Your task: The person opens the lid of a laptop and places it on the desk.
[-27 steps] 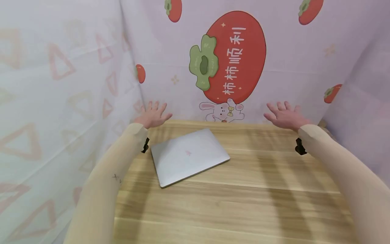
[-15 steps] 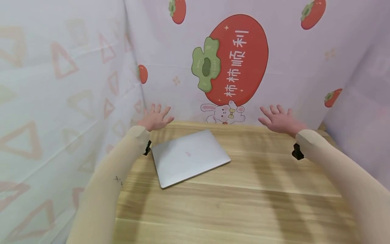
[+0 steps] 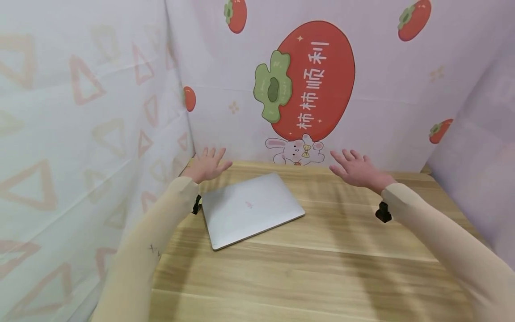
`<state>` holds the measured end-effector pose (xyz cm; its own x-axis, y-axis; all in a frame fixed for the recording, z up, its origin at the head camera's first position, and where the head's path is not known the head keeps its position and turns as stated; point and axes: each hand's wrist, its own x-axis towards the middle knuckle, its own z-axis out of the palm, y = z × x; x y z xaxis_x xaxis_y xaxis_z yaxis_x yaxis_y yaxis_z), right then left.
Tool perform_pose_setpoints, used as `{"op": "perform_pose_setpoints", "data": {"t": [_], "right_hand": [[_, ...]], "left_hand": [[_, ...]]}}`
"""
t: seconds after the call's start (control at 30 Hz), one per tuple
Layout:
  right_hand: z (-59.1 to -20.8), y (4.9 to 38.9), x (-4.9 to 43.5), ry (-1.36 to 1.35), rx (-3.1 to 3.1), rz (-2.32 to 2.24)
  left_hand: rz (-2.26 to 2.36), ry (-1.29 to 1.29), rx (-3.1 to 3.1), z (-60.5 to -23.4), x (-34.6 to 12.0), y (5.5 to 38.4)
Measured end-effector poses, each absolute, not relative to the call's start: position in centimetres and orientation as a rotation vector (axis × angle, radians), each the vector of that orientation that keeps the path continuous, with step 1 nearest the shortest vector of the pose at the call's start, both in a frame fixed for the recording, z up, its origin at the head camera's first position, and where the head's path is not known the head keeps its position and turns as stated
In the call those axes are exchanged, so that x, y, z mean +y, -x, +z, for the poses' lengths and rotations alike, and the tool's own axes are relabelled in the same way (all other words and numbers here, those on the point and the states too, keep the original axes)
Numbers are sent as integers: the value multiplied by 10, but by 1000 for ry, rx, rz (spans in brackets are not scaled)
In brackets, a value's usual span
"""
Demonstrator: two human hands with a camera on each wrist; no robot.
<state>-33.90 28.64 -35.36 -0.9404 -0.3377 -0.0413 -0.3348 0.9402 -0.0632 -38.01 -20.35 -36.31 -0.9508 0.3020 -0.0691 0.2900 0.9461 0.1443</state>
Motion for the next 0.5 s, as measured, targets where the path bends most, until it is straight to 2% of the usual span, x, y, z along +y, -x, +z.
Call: {"op": "perform_pose_setpoints", "data": {"t": [0.27,0.5], "right_hand": [[-369,343,274,562,3026,-138],[-389,334,267,600,3033,-180]], "left_hand": [[343,-449,3024,-377,-216,376],[490,-471,3032,-374,-213,368]]}}
